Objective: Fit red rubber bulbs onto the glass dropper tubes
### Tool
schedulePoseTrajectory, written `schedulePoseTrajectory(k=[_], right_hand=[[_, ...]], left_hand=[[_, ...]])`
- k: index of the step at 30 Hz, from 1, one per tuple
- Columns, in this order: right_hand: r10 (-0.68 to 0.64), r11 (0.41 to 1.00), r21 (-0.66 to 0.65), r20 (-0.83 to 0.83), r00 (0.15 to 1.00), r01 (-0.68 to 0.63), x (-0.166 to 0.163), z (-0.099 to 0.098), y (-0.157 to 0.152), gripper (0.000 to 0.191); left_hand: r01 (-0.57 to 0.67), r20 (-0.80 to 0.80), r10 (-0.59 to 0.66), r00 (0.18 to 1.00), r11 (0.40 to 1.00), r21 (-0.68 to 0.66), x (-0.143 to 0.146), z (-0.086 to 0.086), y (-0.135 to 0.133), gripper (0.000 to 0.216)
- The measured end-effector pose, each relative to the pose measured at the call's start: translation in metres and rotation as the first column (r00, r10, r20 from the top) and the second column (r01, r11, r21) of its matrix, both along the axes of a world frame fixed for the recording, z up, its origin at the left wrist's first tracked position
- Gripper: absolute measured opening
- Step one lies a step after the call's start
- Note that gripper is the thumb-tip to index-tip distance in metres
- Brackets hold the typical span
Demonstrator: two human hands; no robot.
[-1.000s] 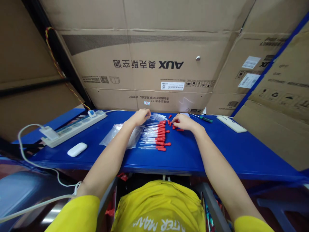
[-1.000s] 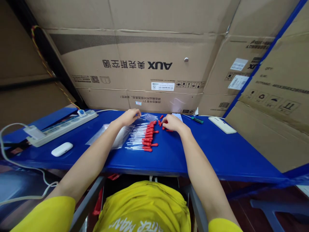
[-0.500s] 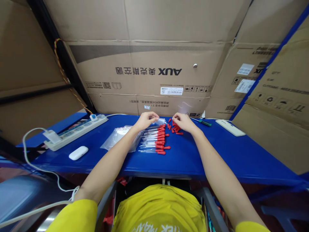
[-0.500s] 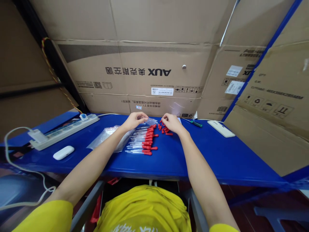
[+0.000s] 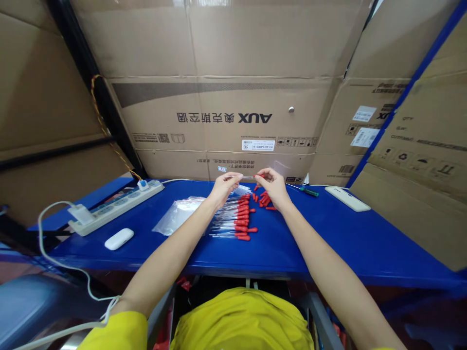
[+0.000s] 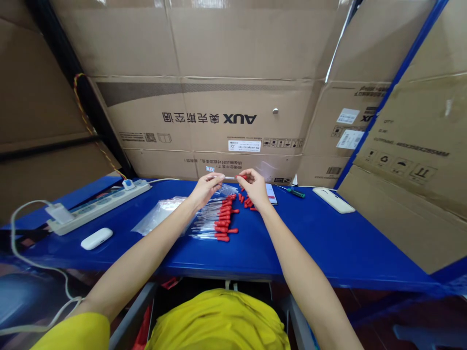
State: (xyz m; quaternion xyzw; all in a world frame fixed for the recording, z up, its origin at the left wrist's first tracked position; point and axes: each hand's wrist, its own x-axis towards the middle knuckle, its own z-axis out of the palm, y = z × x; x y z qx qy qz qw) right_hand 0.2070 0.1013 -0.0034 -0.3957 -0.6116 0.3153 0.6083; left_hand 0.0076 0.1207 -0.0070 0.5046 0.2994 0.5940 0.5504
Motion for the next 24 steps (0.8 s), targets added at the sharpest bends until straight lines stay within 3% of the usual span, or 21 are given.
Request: schedulePoseTrajectory(k=[4, 6, 8, 13, 18, 24], right_hand=[[0.031, 0.999, -0.028, -0.041, 0.999, -0.032, -0.012, -0.004, -0.003, 0.050], [0.043, 0.998, -0.046, -0.067, 0.997, -0.046, -0.019, -0.005, -0.006, 0.055], [0.046, 0.998, -0.049, -0.076, 0.996, -0.050, -0.028, -0.006, -0.010, 0.054], [0.059, 0.998, -0.005, -0.026, 0.998, -0.059, -0.050, -0.012, -0.027, 0.043], [0.077, 0.993, 0.075, 0.114, 0.991, -0.086, -0.064, -0.019, -0.048, 0.033], [0.002, 0.992, 0.121, 0.133, 0.991, -0.018, -0.071, -0.021, -0.055, 0.027]], left_hand=[[-0.029, 0.106, 0.030, 0.994, 1.000, -0.011, 0.006, 0.010, -0.006, 0.042], [-0.019, 0.245, 0.029, 0.969, 0.999, -0.041, 0.008, 0.019, -0.011, 0.042], [-0.030, 0.368, 0.048, 0.929, 0.998, -0.055, 0.007, 0.029, -0.017, 0.049], [-0.075, 0.539, 0.030, 0.842, 0.995, 0.062, -0.006, 0.045, -0.038, 0.055], [-0.094, 0.600, 0.043, 0.799, 0.994, 0.054, -0.009, 0.046, -0.049, 0.046], [-0.095, 0.632, 0.043, 0.774, 0.994, 0.049, -0.007, 0.043, -0.048, 0.045]])
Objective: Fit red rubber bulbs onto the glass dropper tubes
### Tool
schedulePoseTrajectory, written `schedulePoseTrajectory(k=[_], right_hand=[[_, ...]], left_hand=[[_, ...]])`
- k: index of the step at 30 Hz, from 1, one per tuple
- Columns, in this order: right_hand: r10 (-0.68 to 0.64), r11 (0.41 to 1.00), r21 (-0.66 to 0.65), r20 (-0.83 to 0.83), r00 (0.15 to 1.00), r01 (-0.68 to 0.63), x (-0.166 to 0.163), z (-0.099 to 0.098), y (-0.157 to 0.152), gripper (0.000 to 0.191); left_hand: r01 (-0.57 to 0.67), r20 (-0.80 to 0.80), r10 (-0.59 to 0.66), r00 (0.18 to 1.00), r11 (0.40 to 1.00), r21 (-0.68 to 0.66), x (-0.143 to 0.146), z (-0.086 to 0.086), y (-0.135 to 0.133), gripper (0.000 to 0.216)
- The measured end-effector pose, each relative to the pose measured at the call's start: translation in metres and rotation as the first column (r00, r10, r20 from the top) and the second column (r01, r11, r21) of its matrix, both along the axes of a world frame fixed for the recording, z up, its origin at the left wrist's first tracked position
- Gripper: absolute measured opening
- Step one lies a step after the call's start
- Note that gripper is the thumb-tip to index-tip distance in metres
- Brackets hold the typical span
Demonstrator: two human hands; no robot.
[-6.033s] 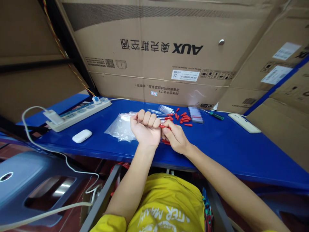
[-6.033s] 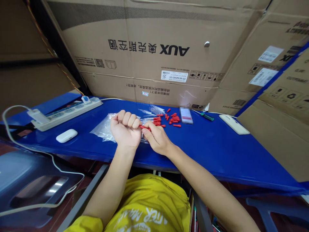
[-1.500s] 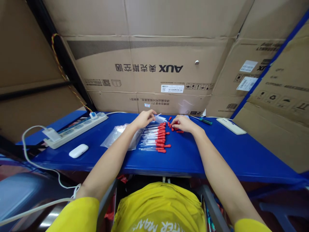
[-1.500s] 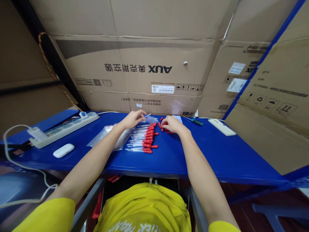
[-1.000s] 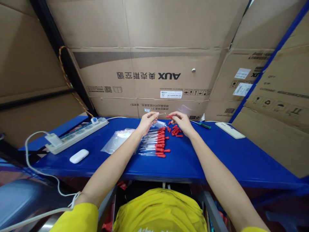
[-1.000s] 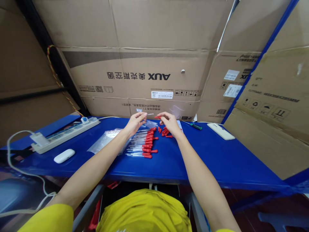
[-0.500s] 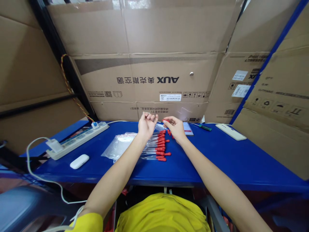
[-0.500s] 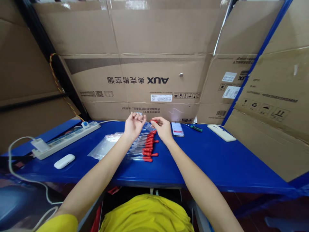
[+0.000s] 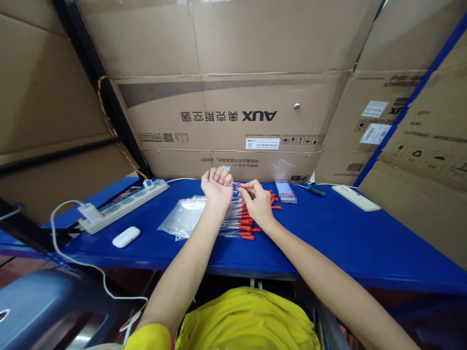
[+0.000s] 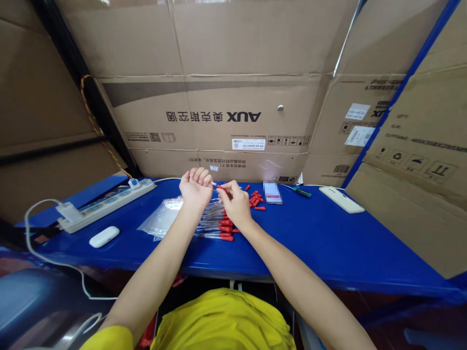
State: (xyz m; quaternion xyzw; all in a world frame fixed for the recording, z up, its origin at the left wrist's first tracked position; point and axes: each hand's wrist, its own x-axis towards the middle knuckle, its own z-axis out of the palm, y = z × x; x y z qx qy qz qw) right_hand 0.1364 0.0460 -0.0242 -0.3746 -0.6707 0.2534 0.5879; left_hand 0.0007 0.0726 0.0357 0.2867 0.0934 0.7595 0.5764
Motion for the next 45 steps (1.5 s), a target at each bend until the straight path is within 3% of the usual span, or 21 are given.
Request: schedulePoseTrajectory(k=[4, 9, 17, 28, 45], right_hand=[[0.008, 1.000, 0.023, 0.009, 1.000, -0.008, 0.000, 0.000, 0.001, 0.030], [0.023, 0.988, 0.152, -0.067, 0.997, -0.012, -0.002, -0.005, 0.003, 0.029], [0.007, 0.979, 0.204, -0.033, 0.999, -0.001, -0.001, -0.008, 0.003, 0.023], [-0.091, 0.963, 0.250, -0.045, 0.995, 0.099, -0.008, -0.008, 0.000, 0.028], [-0.177, 0.920, 0.343, -0.066, 0.982, 0.189, -0.015, -0.014, -0.002, 0.018]], left_hand=[[0.067, 0.122, -0.063, 0.991, 0.997, -0.025, 0.000, 0.002, -0.003, 0.046], [0.174, 0.284, -0.156, 0.946, 0.984, -0.040, 0.004, 0.006, -0.009, 0.044], [0.207, 0.359, -0.183, 0.915, 0.978, -0.028, 0.005, 0.006, -0.009, 0.044], [0.169, 0.325, -0.152, 0.934, 0.985, -0.024, 0.006, 0.007, -0.012, 0.048], [0.191, 0.329, -0.168, 0.929, 0.981, -0.040, 0.011, 0.008, -0.015, 0.043]])
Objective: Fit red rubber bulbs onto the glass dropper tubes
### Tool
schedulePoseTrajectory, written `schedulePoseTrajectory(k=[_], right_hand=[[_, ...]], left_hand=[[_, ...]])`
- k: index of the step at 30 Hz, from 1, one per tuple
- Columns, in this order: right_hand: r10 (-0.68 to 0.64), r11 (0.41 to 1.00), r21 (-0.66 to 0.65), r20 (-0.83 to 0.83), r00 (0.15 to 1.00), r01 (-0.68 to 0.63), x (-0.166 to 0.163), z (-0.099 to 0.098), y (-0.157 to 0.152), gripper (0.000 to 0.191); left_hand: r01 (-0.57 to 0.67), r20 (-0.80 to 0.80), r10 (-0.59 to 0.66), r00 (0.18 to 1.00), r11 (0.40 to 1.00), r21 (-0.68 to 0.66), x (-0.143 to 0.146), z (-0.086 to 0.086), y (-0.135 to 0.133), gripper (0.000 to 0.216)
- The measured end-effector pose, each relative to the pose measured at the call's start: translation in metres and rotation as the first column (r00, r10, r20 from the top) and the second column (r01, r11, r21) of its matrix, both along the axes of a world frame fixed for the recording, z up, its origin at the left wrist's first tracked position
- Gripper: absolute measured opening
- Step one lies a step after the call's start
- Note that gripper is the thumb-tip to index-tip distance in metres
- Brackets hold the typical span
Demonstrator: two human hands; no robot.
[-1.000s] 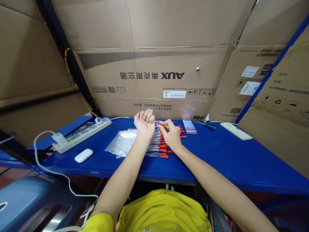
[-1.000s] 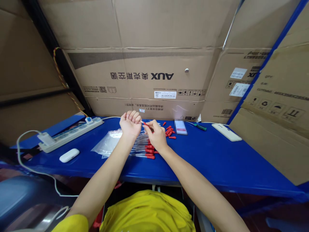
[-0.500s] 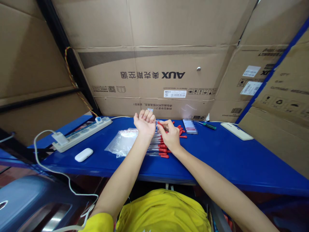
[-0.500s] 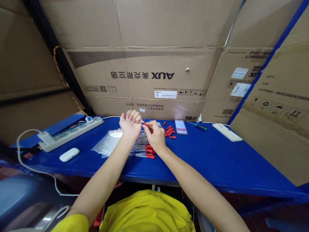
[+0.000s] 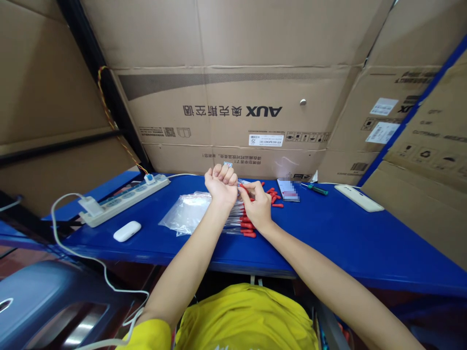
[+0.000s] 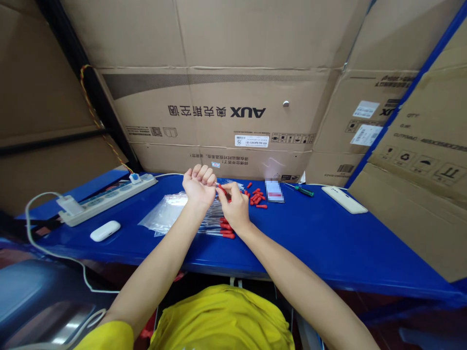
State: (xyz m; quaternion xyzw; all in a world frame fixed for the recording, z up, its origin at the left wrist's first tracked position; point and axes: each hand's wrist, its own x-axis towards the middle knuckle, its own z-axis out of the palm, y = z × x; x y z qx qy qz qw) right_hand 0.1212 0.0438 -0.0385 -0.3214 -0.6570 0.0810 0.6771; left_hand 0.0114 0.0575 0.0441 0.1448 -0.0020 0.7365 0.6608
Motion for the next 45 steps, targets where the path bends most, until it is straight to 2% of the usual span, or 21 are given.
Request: schedulePoseTrajectory(k=[6, 17, 26, 45], right_hand=[[-0.011, 1.000, 0.017, 0.005, 1.000, 0.011, 0.0000, -0.0014, -0.0005, 0.015], [0.000, 0.999, -0.041, 0.024, 1.000, 0.001, 0.0023, -0.0017, 0.0006, 0.020], [0.005, 0.998, 0.060, 0.064, 0.998, -0.008, 0.0030, -0.0003, -0.0008, 0.016], [0.030, 1.000, -0.005, 0.070, 0.997, -0.029, 0.0056, 0.0038, 0.0003, 0.022]], left_hand=[[0.007, -0.016, -0.007, 1.000, 1.000, 0.004, -0.0008, -0.0003, 0.0003, 0.043], [-0.008, -0.089, 0.004, 0.996, 0.999, -0.042, -0.0015, 0.0031, 0.0004, 0.044], [0.002, -0.081, -0.005, 0.997, 0.999, -0.037, -0.0017, 0.0014, 0.0017, 0.043], [0.029, -0.057, -0.032, 0.998, 0.997, -0.068, -0.0020, 0.0056, 0.0002, 0.043]])
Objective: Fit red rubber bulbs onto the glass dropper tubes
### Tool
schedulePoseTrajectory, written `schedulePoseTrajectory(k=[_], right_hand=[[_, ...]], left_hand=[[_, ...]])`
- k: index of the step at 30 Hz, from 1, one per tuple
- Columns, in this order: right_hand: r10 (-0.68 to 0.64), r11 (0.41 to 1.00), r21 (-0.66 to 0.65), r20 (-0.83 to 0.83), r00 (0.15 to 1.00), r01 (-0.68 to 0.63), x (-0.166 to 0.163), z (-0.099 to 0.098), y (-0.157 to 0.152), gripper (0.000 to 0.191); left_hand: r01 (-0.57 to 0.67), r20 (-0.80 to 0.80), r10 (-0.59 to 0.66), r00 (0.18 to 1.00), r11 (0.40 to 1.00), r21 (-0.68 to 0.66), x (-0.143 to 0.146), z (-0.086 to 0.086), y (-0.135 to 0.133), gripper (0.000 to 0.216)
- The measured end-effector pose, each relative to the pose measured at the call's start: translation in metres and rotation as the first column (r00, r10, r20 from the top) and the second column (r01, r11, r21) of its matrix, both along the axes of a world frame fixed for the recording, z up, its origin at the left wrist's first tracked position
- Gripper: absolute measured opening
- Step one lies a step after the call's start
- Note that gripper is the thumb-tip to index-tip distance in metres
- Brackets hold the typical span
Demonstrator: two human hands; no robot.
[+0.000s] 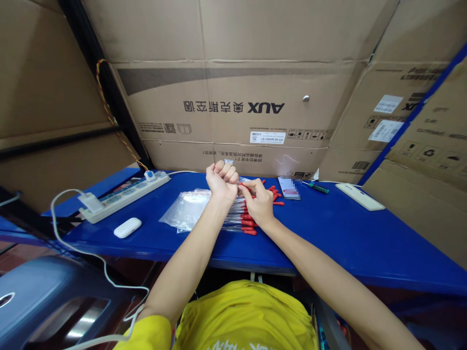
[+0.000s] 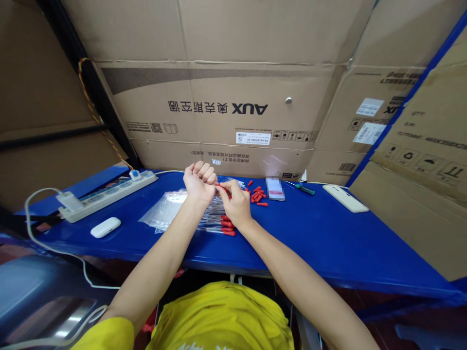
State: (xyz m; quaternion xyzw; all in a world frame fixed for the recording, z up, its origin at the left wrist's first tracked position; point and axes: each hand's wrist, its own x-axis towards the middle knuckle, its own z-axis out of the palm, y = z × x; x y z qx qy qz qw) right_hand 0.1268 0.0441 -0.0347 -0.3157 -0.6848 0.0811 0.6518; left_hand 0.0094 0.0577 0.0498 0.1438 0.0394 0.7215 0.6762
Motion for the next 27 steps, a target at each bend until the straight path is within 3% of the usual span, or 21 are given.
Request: schedulePoseTrajectory(k=[27], right_hand=[[-0.003, 0.996, 0.085, 0.154, 0.988, -0.010, 0.014, -0.001, 0.003, 0.019]], left_hand=[[0.025, -0.085, -0.024, 0.996, 1.000, 0.011, 0.009, -0.011, 0.000, 0.041]])
